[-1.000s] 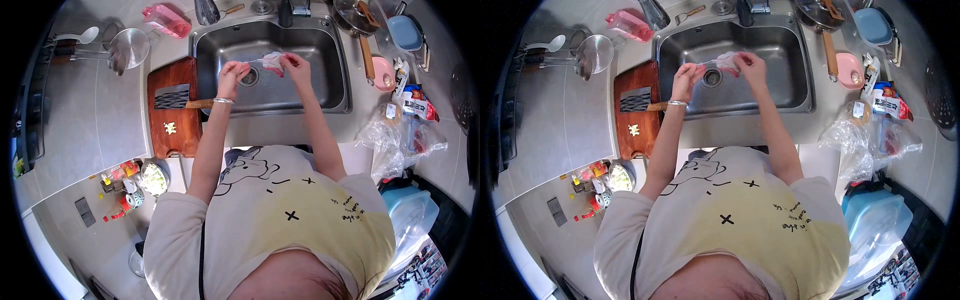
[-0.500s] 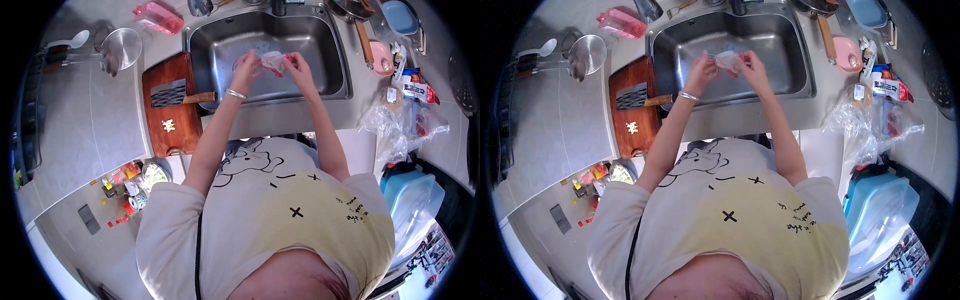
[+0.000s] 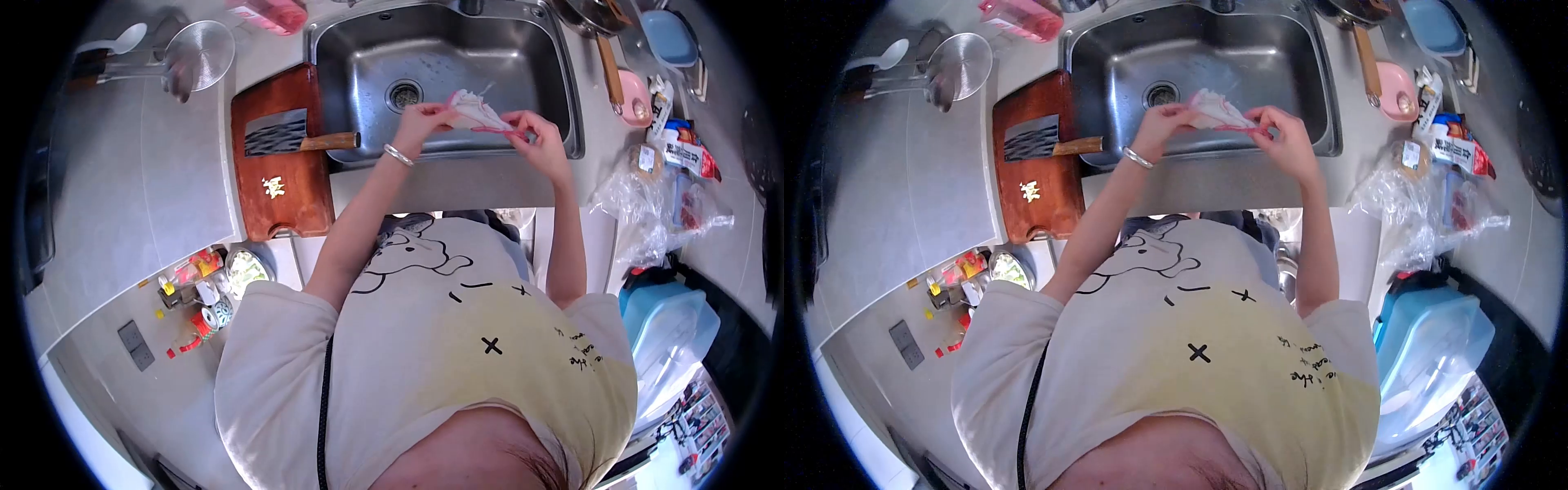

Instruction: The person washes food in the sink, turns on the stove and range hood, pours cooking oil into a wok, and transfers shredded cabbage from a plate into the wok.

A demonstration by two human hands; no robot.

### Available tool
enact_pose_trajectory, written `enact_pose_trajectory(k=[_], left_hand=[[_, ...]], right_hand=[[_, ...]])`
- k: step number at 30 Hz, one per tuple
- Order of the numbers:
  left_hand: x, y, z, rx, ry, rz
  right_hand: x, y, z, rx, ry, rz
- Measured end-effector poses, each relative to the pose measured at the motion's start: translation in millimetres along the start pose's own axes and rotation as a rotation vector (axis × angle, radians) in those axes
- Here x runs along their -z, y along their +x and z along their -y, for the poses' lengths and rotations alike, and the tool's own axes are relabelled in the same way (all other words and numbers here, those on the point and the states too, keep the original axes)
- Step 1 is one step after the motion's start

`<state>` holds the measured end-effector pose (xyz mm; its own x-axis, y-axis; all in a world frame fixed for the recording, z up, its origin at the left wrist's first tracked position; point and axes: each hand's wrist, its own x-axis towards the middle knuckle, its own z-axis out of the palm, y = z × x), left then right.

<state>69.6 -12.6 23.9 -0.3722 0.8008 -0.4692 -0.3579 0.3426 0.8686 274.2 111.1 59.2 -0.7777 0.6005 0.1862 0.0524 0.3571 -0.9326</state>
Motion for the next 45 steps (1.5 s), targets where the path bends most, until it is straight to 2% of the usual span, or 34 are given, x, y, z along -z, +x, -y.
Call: enact_pose_trajectory(k=[1,3,4,7,9,10,12,15,17,20,21,22,24,25,28,29,32,33,36,37,40,41,43,44,45], left_hand=[[0,4,1,0.028,-0.11,-0.045],[7,11,-2,0.06,-0.128,-0.181],[7,13,-4,0.072,-0.134,-0.249],[-6,12,-10,0.008,-0.371,-0.236],[-13,14,-15,0.054,-0.529,-0.171],[-16,15,-20,0.074,-0.605,-0.139],[-34,9,-37,-0.001,-0.488,-0.145],[-60,5,-43,-0.162,-0.226,-0.057],[-79,0,-46,-0.308,-0.065,0.052],[-105,1,-32,-0.425,0.243,0.136],[-116,-10,-40,-0.375,0.468,0.129],[-125,-13,-38,-0.564,0.578,0.13],[-140,-18,-33,-0.946,0.78,0.117],[-148,-24,-32,-0.898,0.815,0.189],[-173,-31,-34,-1.039,1.103,0.261],[-181,-23,-16,-0.895,1.183,0.23],[-200,-17,-19,-1.12,0.785,0.64],[-211,-32,-39,-1.046,0.76,0.637],[-214,-9,-31,-0.324,0.212,0.515],[-217,8,-36,-0.224,0.184,0.459],[-237,56,-59,0.088,0.176,0.324],[-248,71,-59,0.085,0.217,0.304],[-273,92,-67,0.145,0.203,0.354],[-283,99,-67,0.18,0.195,0.376],[-291,108,-58,0.051,0.252,0.344]], right_hand=[[4,-2,4,-0.053,0.048,-0.02],[11,-6,12,-0.161,0.144,-0.064],[13,-6,6,-0.088,0.145,-0.16],[24,-17,17,-0.066,-0.032,-0.201],[26,-25,13,0.007,-0.196,-0.268],[28,-29,10,-0.039,-0.25,-0.28],[33,-40,3,-0.136,-0.355,-0.305],[22,-54,-14,-0.365,-0.47,-0.192],[1,-53,-17,-0.268,-0.203,-0.204],[-30,-44,-15,-0.48,0.7,-0.207],[-38,-45,-15,-0.573,0.95,-0.243],[-39,-47,-13,-0.656,1.205,-0.274],[-32,-53,-5,-0.553,1.319,-0.378],[-29,-57,1,-0.504,1.376,-0.426],[-18,-63,13,-0.335,1.541,-0.56],[-13,-63,13,-0.275,1.592,-0.598],[-4,-94,-24,-0.247,1.71,-0.617],[10,-92,-32,-0.178,1.614,-0.587],[48,-97,-22,-0.042,1.834,-0.7],[61,-92,-5,-0.137,1.728,-0.919],[76,-79,15,-0.062,1.233,-1.152],[76,-81,-2,0.015,1.066,-1.132],[82,-74,-1,-0.262,0.757,-1.225],[80,-76,-21,-0.331,0.409,-1.175],[79,-78,-41,-0.402,0.057,-1.141]])
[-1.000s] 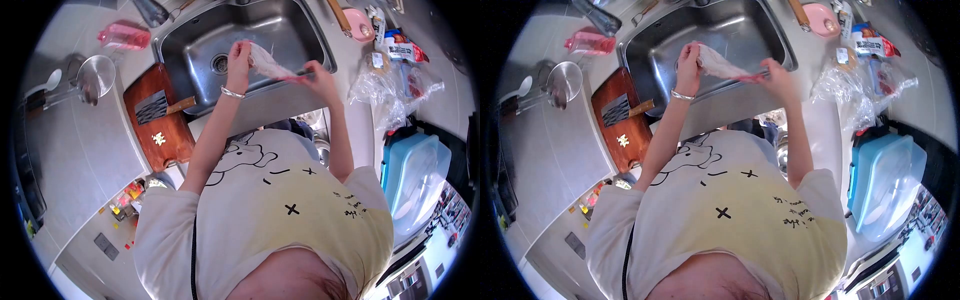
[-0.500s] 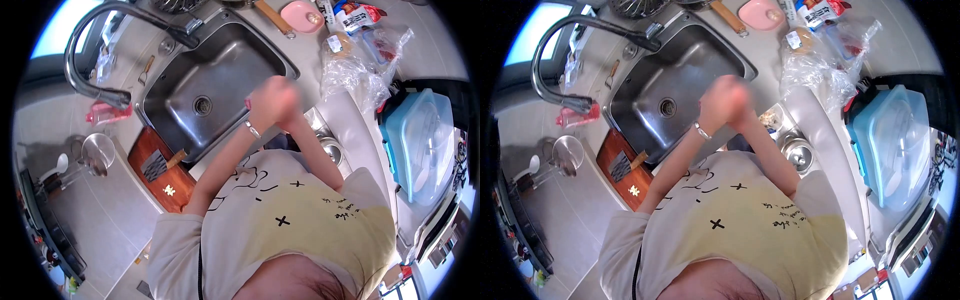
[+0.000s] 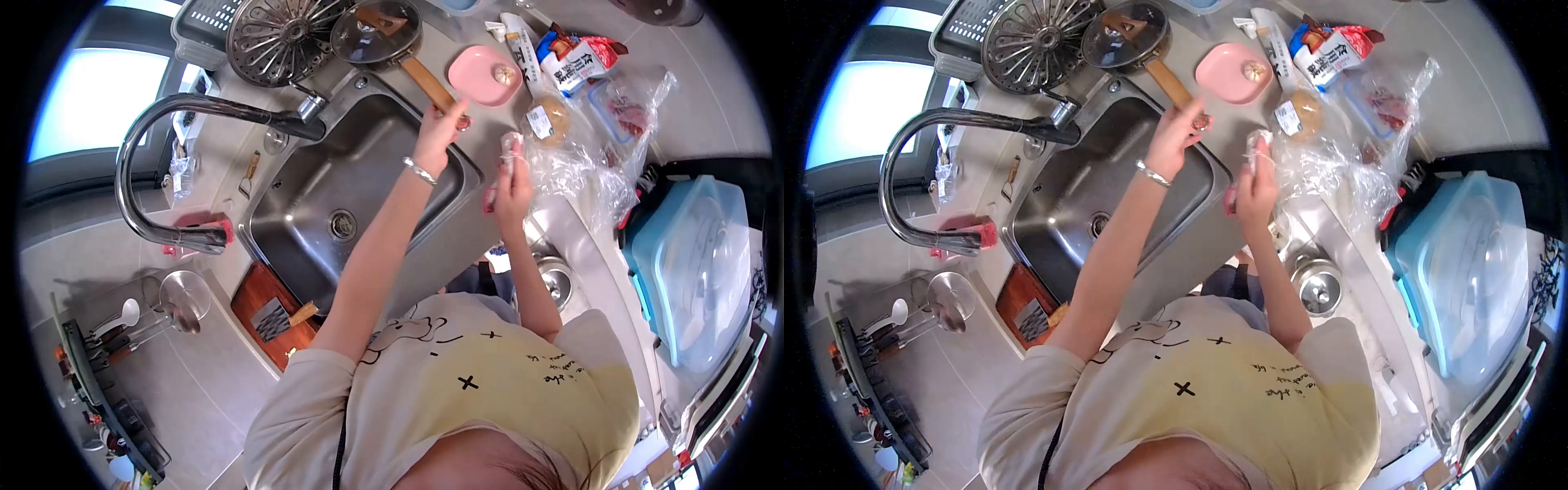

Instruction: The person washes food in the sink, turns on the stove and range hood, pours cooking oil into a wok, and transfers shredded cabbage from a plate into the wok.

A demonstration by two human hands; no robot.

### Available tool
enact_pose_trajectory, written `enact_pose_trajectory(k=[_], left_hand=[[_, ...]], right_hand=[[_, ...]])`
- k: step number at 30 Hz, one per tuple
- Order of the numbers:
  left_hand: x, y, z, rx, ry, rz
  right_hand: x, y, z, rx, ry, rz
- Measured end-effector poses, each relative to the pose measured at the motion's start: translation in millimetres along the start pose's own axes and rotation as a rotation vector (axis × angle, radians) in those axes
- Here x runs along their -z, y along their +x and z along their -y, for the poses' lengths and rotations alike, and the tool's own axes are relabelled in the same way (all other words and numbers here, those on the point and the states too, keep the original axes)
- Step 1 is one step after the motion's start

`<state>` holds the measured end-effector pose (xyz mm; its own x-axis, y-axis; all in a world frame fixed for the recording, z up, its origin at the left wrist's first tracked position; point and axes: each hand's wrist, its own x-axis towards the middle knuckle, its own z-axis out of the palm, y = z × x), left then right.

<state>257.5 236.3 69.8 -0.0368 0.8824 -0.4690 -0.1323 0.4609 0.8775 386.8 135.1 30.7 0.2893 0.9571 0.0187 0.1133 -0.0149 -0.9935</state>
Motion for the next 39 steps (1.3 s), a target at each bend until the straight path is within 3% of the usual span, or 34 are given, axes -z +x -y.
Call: enact_pose_trajectory(k=[1,3,6,12,16,19,21,23,29,34,39], left_hand=[[-5,5,1,-0.116,-0.045,0.007],[-6,4,1,-0.121,-0.037,-0.035],[15,1,2,-0.121,0.013,-0.125],[50,-6,-7,-0.104,0.09,-0.034],[59,-24,1,-0.115,0.056,-0.169],[52,-52,43,-0.014,-0.395,-0.391],[20,-55,50,0.031,-0.211,-0.106],[-22,-41,34,0.114,-0.286,0.008],[-57,74,53,0.073,-0.374,-0.076],[-69,82,49,-0.081,-0.32,-0.264],[-59,44,6,-0.183,-0.336,-0.139]], right_hand=[[-6,8,-11,0.166,-0.219,0.027],[-13,16,-24,0.487,-0.659,0.077],[-17,17,-27,0.475,-0.725,0.147],[-14,17,-18,0.458,-0.786,0.135],[-4,21,-27,0.455,-0.806,0.13],[2,26,-39,0.415,-0.711,0.151],[4,25,-41,0.439,-0.727,0.161],[3,23,-40,0.461,-0.768,0.157],[-6,19,-43,0.448,-0.927,0.128],[-11,25,-23,0.411,-0.954,0.143],[-26,72,-35,0.506,-0.857,0.006]])
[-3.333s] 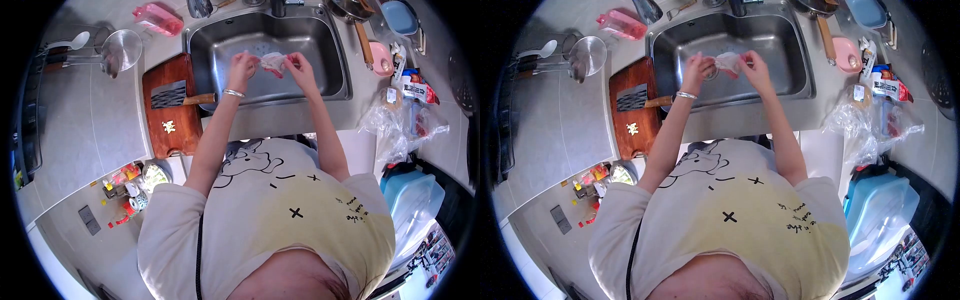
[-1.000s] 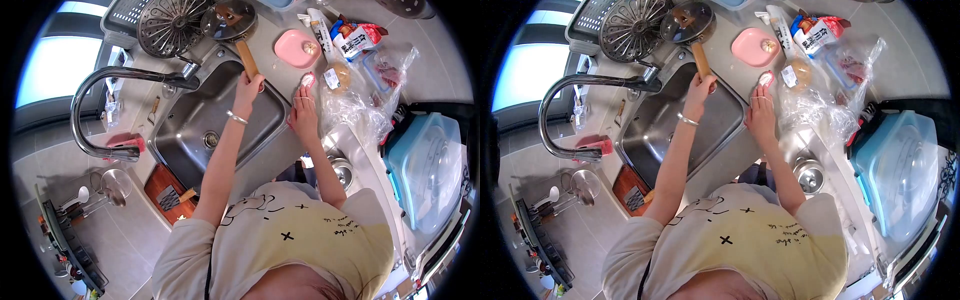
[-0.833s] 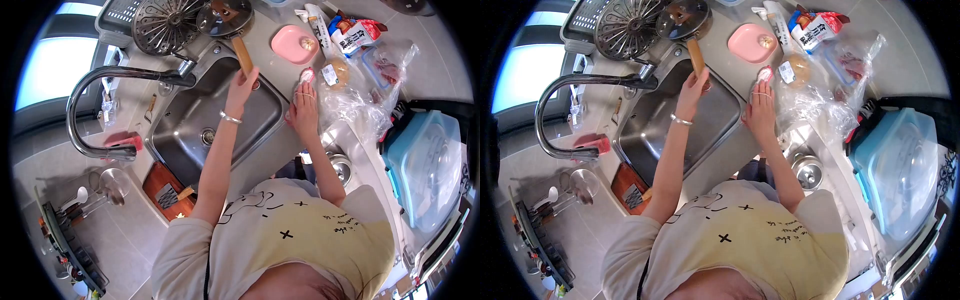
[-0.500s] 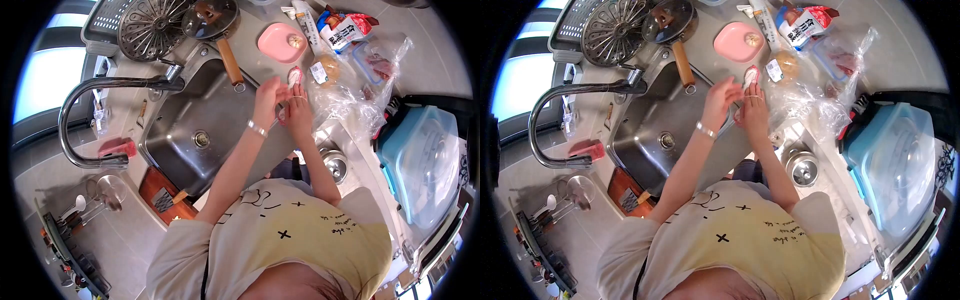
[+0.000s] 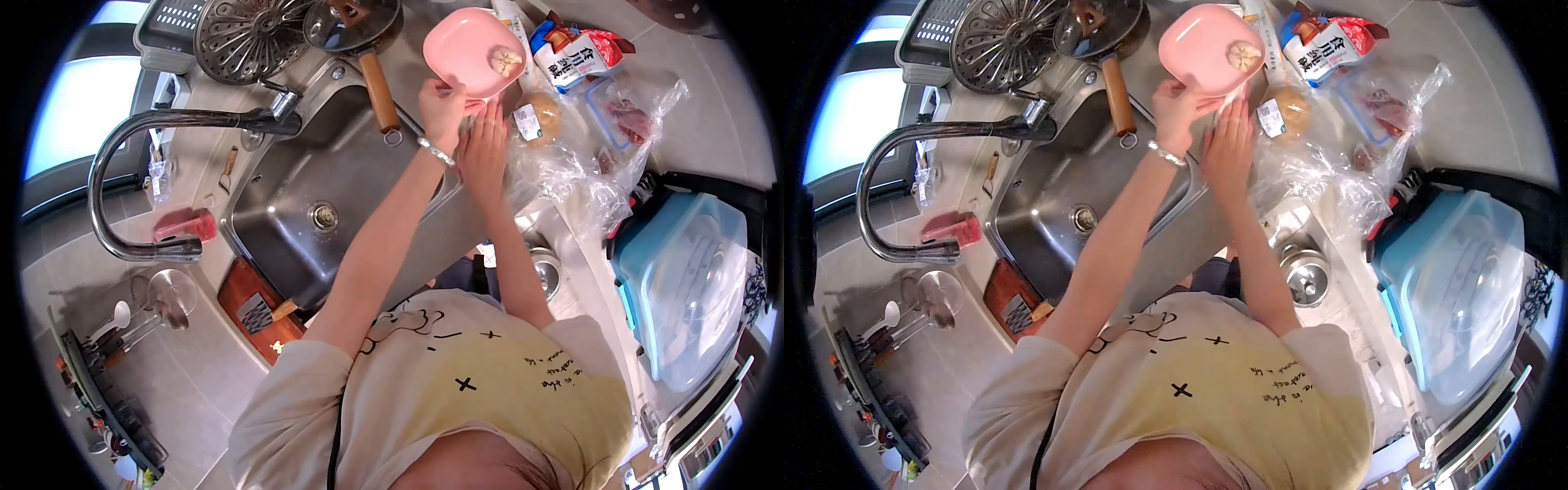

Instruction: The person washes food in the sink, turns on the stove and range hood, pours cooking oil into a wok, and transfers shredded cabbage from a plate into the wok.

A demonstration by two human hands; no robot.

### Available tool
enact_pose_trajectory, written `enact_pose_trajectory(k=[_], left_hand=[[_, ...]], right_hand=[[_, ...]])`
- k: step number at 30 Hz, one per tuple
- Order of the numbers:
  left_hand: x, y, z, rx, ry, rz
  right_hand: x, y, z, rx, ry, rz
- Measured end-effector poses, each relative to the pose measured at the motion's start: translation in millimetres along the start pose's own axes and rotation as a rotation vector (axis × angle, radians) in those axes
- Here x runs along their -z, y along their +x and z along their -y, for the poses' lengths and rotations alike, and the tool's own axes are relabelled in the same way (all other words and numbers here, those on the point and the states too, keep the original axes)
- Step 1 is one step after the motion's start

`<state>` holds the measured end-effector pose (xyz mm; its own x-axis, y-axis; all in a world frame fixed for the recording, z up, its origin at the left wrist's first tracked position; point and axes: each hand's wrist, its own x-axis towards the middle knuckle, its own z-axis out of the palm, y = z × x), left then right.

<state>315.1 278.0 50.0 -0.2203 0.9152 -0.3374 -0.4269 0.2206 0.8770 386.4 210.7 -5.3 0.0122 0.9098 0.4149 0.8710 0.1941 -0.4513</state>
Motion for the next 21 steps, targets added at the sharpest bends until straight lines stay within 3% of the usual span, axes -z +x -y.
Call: enact_pose_trajectory(k=[3,6,9,12,15,18,21], left_hand=[[9,-19,-42,-0.031,0.002,0.096],[22,-34,-79,-0.027,0.056,0.122],[31,-48,-113,-0.029,0.076,0.129],[41,-54,-130,-0.045,-0.033,0.118],[48,-58,-135,-0.082,0.005,0.106],[51,-66,-141,-0.055,0.093,0.098],[56,-68,-137,-0.023,0.086,0.094]], right_hand=[[-31,43,-14,-0.03,0.163,0.059],[-54,67,-4,0.052,0.054,0.345],[-67,64,9,0.259,0.078,0.114],[-53,42,27,0.228,0.203,0.408],[-38,19,37,0.39,0.402,0.333],[-26,15,27,0.156,0.767,0.374],[-2,37,12,-0.4,0.508,0.182]])
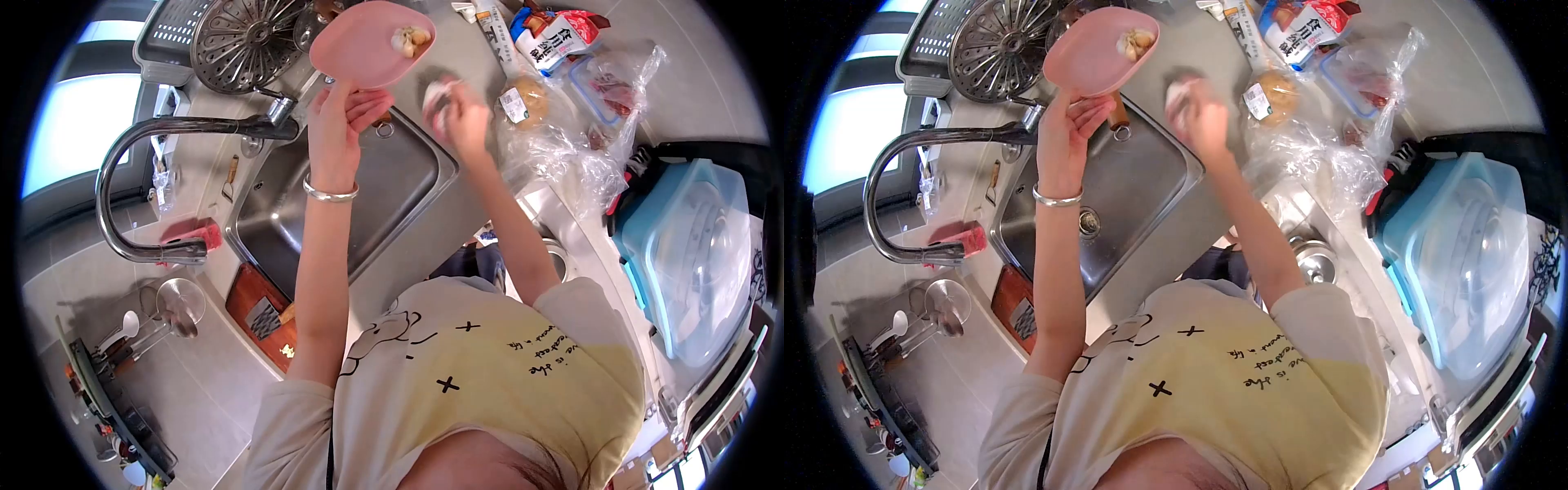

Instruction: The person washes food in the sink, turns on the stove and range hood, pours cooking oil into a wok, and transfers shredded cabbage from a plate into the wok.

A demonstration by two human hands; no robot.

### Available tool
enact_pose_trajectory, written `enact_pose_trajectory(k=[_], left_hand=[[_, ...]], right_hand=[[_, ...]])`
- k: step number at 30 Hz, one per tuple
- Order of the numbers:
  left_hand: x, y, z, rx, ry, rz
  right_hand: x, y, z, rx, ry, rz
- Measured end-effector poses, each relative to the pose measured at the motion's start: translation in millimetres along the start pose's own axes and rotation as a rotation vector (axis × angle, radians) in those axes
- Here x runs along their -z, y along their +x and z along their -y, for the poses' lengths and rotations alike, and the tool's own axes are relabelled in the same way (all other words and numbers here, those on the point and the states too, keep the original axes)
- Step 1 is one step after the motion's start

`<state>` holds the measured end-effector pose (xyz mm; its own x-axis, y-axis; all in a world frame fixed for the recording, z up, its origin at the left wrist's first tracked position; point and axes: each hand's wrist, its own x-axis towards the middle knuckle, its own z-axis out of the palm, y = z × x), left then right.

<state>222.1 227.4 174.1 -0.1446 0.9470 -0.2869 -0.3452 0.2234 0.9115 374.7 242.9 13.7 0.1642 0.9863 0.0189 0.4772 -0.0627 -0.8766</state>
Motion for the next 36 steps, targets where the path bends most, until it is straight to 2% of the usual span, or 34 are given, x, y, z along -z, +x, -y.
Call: enact_pose_trajectory(k=[3,4,7,11,13,14,16,17,22,25,28,30,32,36], left_hand=[[2,-10,6,0.026,-0.036,-0.02],[2,-14,7,0.029,-0.041,-0.024],[6,-24,12,0.078,-0.06,-0.079],[4,-40,17,0.064,-0.036,-0.103],[3,-46,21,0.097,-0.02,-0.097],[-1,-47,23,0.108,-0.014,-0.091],[-11,-50,27,0.136,-0.002,-0.073],[-16,-50,31,0.151,-0.031,-0.05],[-41,-42,50,0.213,-0.115,0.036],[-49,-25,66,0.197,-0.151,0.063],[-51,6,90,0.183,-0.164,0.042],[-52,30,105,0.154,-0.19,0.043],[-52,51,114,0.155,-0.214,0.036],[-57,84,125,0.174,-0.167,0.018]], right_hand=[[8,38,-18,0.484,-0.242,-0.431],[-4,36,-25,0.42,-0.438,-0.405],[-25,33,-33,0.309,-0.581,-0.369],[-56,96,-37,0.401,-0.763,-0.291],[-91,103,-38,0.088,0.704,0.047],[-102,103,-42,0.04,0.813,0.124],[-102,88,-23,0.201,0.231,0.147],[-98,77,-13,0.261,0.08,0.147],[-47,28,2,0.419,-0.198,0.122],[-10,14,-18,0.384,-0.356,-0.002],[-6,33,-45,0.267,-0.31,-0.001],[-40,47,-72,0.119,0.006,0.191],[-57,49,-72,0.053,0.169,0.304],[-45,4,-23,0.113,0.181,0.37]])
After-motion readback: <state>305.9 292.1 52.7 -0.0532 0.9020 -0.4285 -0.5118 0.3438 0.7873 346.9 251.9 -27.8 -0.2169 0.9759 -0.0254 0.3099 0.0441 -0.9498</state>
